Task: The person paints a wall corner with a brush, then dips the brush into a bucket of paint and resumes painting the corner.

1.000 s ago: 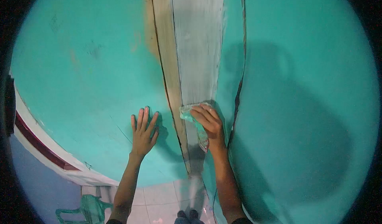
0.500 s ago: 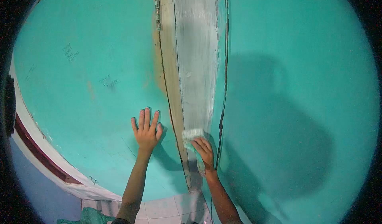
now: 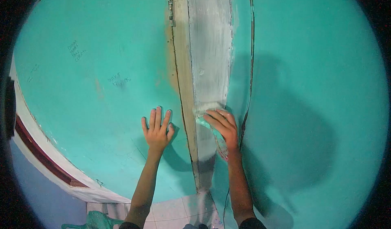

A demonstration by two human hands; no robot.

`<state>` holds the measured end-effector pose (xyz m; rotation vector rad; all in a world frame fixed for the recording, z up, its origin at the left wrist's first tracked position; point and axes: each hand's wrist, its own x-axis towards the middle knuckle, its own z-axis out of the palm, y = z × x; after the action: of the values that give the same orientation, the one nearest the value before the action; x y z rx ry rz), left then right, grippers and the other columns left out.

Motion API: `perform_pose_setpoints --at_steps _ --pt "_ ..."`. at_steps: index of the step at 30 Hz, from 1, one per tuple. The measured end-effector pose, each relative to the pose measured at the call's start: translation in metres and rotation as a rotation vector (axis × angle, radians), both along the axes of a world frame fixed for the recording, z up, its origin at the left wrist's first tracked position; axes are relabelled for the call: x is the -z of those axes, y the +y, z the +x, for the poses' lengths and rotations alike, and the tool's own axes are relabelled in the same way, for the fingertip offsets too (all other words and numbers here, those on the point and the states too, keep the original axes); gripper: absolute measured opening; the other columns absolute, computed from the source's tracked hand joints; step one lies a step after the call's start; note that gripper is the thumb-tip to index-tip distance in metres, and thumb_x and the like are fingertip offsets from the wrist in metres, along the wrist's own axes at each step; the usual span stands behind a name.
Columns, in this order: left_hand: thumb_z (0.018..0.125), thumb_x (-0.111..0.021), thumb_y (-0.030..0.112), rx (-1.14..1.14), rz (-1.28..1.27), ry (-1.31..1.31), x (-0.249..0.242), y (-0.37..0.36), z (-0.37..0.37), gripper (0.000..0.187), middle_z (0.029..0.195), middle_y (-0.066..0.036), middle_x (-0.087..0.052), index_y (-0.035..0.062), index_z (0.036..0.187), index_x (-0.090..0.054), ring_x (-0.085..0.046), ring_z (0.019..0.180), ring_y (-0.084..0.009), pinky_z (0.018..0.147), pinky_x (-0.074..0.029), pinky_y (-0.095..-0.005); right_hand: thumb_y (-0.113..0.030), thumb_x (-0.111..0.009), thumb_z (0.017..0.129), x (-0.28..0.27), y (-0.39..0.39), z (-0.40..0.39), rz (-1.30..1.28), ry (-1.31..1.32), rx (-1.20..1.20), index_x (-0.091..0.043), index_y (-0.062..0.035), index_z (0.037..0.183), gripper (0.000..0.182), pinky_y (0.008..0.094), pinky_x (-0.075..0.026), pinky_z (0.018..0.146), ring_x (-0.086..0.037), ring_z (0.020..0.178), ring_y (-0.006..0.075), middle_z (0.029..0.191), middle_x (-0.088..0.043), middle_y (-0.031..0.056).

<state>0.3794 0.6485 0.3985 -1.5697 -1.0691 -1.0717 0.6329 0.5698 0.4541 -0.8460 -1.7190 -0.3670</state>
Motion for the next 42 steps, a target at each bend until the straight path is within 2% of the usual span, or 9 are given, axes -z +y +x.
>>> perform_pose_setpoints --at_steps 9,11,14,18,23,28,35,38,42 --pt "0.095 -0.053 0.034 0.016 0.005 0.035 0.002 0.004 -0.004 0.048 0.153 -0.008 -0.053 0.0245 0.140 -0.064 -0.046 0.144 -0.0257 0.121 -0.022 -0.0572 -0.004 -0.070 0.081 0.141 0.011 -0.003 -0.120 0.097 0.045 -0.071 -0.0124 0.125 0.045 0.0407 -0.049 0.100 -0.060 0.118 0.0318 0.132 -0.067 0.0041" --pt "0.096 -0.052 0.034 0.000 -0.006 0.033 0.003 0.003 -0.003 0.048 0.153 -0.009 -0.052 0.0245 0.142 -0.062 -0.045 0.145 -0.0264 0.120 -0.022 -0.0575 -0.028 -0.057 0.097 0.210 0.010 0.003 -0.288 0.106 0.003 -0.073 -0.0072 0.119 0.035 0.0455 -0.048 0.099 -0.062 0.112 0.0339 0.123 -0.070 0.0112" --pt "0.096 -0.052 0.033 -0.012 -0.029 0.021 0.008 0.001 -0.002 0.049 0.153 -0.010 -0.053 0.0238 0.142 -0.062 -0.045 0.145 -0.0268 0.121 -0.021 -0.0575 -0.017 -0.057 0.098 0.255 0.006 0.010 -0.411 0.002 -0.014 -0.074 -0.0109 0.121 0.029 0.0448 -0.049 0.100 -0.061 0.115 0.0333 0.123 -0.070 0.0096" --pt "0.096 -0.051 0.033 -0.026 -0.056 0.022 0.041 0.005 -0.004 0.051 0.154 -0.011 -0.051 0.0228 0.145 -0.058 -0.042 0.146 -0.0271 0.122 -0.017 -0.0562 -0.005 -0.065 0.086 0.182 0.015 0.013 -0.303 0.034 -0.105 -0.071 -0.0128 0.125 0.041 0.0433 -0.050 0.099 -0.062 0.116 0.0311 0.129 -0.069 0.0051" --pt "0.096 -0.051 0.034 -0.027 -0.002 0.040 0.058 0.009 -0.005 0.052 0.155 -0.012 -0.050 0.0218 0.147 -0.056 -0.040 0.147 -0.0265 0.123 -0.016 -0.0557 -0.014 -0.068 0.086 0.065 0.026 0.016 0.024 -0.059 0.000 -0.074 -0.0082 0.116 0.032 0.0443 -0.049 0.100 -0.062 0.116 0.0338 0.128 -0.070 0.0079" --pt "0.096 -0.051 0.034 -0.036 0.018 0.040 0.057 0.011 -0.005 0.052 0.154 -0.011 -0.050 0.0207 0.146 -0.057 -0.041 0.147 -0.0267 0.123 -0.016 -0.0558 -0.014 -0.070 0.085 0.118 0.027 -0.010 0.109 0.146 0.104 -0.074 -0.0100 0.115 0.031 0.0437 -0.050 0.100 -0.061 0.118 0.0307 0.125 -0.071 0.0062" --pt "0.094 -0.052 0.033 -0.030 0.004 0.013 0.058 0.008 -0.005 0.051 0.152 -0.010 -0.053 0.0241 0.143 -0.060 -0.043 0.145 -0.0258 0.123 -0.017 -0.0545 -0.008 -0.068 0.084 0.261 -0.006 -0.004 -0.342 0.060 0.056 -0.075 -0.0179 0.117 0.035 0.0395 -0.054 0.096 -0.064 0.113 0.0282 0.126 -0.070 0.0003" --pt "0.093 -0.052 0.032 -0.017 0.017 0.014 0.057 0.007 -0.005 0.051 0.152 -0.010 -0.053 0.0243 0.143 -0.060 -0.043 0.145 -0.0255 0.123 -0.017 -0.0545 -0.010 -0.063 0.089 0.250 0.005 0.013 -0.379 -0.062 -0.036 -0.074 -0.0048 0.115 0.029 0.0458 -0.052 0.096 -0.064 0.110 0.0363 0.119 -0.072 0.0112" --pt "0.093 -0.052 0.032 -0.029 0.004 0.019 0.056 0.005 -0.006 0.051 0.151 -0.010 -0.054 0.0233 0.143 -0.060 -0.044 0.145 -0.0256 0.123 -0.017 -0.0546 -0.011 -0.066 0.088 0.131 0.012 0.003 -0.165 0.015 -0.020 -0.074 -0.0034 0.111 0.025 0.0428 -0.051 0.097 -0.064 0.111 0.0349 0.118 -0.073 0.0102"
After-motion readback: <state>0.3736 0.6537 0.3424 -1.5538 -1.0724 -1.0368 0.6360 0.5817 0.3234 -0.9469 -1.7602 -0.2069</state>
